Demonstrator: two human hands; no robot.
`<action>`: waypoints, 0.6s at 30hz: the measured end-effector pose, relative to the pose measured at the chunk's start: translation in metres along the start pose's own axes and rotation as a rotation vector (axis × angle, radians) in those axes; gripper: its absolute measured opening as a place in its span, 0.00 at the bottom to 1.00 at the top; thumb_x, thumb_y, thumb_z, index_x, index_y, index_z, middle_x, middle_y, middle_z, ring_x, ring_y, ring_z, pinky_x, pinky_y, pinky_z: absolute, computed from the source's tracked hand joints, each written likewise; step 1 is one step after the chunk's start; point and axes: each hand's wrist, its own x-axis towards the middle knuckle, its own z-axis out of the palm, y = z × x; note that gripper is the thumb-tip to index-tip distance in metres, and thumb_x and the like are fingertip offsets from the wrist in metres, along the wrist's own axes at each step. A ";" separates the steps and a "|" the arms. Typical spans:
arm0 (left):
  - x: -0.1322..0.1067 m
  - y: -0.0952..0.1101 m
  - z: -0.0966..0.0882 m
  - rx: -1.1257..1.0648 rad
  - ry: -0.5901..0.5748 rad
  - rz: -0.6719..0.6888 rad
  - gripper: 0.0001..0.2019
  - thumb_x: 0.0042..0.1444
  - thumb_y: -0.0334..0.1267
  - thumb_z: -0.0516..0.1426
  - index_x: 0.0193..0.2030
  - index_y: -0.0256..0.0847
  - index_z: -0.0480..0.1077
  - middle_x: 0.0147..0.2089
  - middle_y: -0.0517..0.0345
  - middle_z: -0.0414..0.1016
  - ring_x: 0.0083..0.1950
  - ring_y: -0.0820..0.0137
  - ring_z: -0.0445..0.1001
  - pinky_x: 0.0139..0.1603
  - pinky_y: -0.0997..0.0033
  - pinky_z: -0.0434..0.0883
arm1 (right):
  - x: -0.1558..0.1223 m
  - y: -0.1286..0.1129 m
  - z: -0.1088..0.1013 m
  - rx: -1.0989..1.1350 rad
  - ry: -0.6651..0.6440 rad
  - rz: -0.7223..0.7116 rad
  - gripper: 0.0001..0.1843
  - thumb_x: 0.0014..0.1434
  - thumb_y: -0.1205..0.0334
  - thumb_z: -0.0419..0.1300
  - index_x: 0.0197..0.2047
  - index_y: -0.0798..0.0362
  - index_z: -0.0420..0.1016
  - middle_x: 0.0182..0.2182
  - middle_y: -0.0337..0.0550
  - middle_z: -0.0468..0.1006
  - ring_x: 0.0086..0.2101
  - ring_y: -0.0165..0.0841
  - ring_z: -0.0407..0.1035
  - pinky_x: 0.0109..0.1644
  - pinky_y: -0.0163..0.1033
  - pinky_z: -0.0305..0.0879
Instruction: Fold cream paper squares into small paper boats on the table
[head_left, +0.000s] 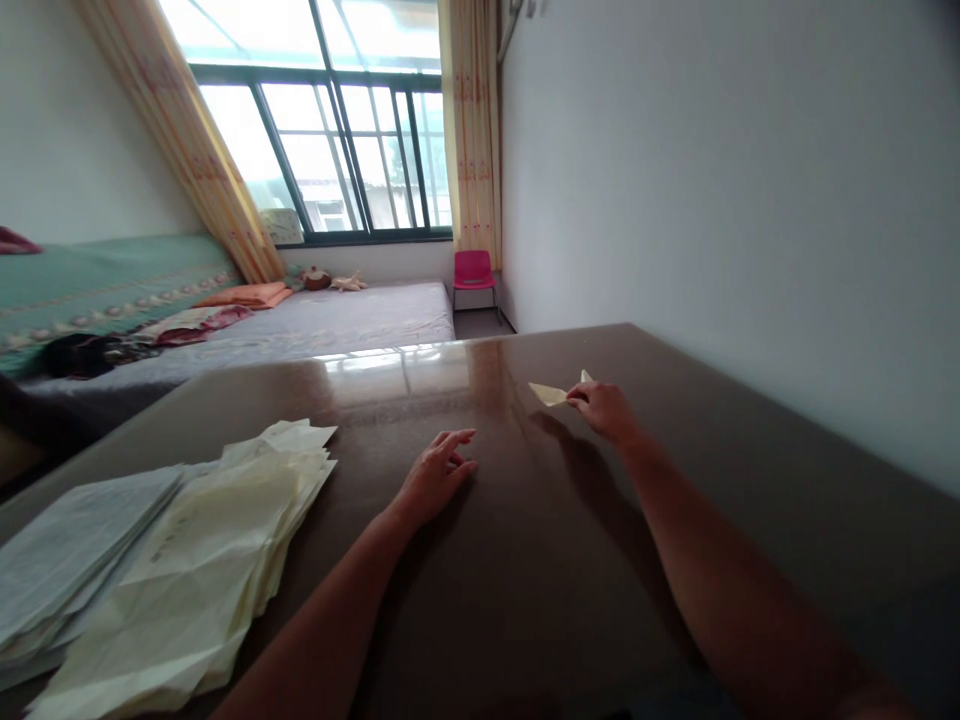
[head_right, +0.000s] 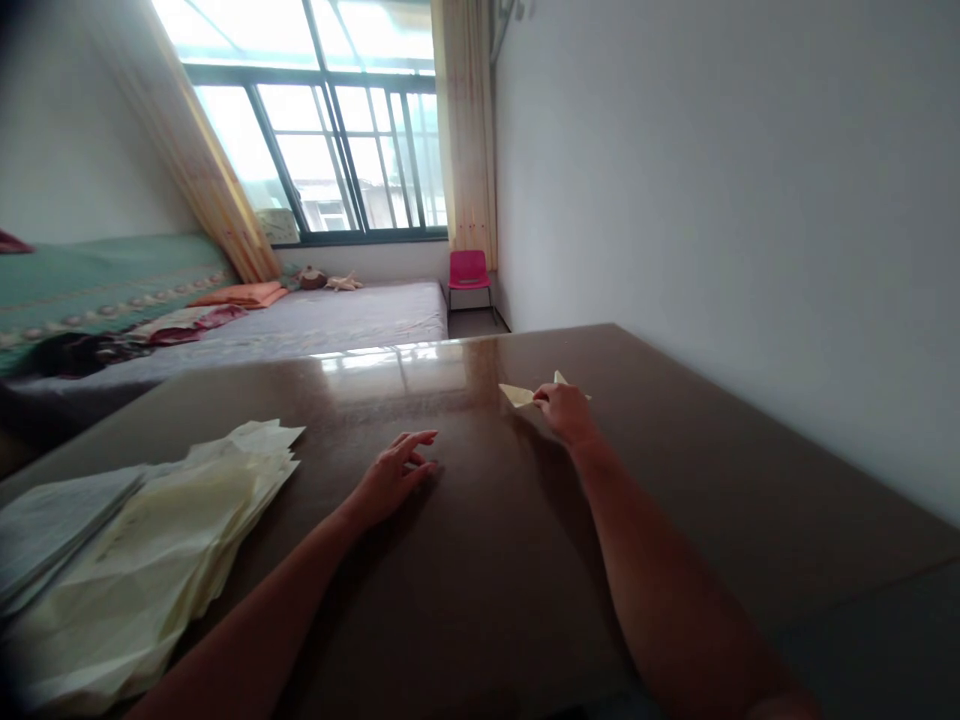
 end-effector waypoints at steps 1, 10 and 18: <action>0.000 0.000 0.000 0.011 -0.007 0.002 0.19 0.55 0.37 0.55 0.55 0.44 0.66 0.50 0.54 0.65 0.38 0.74 0.73 0.40 0.70 0.75 | 0.001 0.008 0.000 -0.065 0.006 0.060 0.11 0.57 0.60 0.57 0.38 0.51 0.80 0.36 0.47 0.81 0.38 0.36 0.73 0.44 0.37 0.63; -0.006 0.006 0.000 0.120 -0.048 0.060 0.16 0.58 0.37 0.52 0.53 0.44 0.69 0.51 0.54 0.67 0.39 0.73 0.73 0.43 0.71 0.74 | -0.006 0.034 0.008 -0.267 0.113 0.296 0.15 0.61 0.55 0.54 0.44 0.47 0.79 0.40 0.49 0.77 0.38 0.36 0.72 0.37 0.36 0.63; -0.015 0.049 -0.007 0.464 -0.132 0.127 0.16 0.59 0.35 0.51 0.53 0.47 0.69 0.54 0.57 0.70 0.43 0.71 0.74 0.46 0.72 0.71 | -0.011 0.052 0.010 -0.247 0.201 0.338 0.15 0.60 0.54 0.54 0.44 0.48 0.78 0.40 0.50 0.74 0.35 0.38 0.71 0.36 0.39 0.64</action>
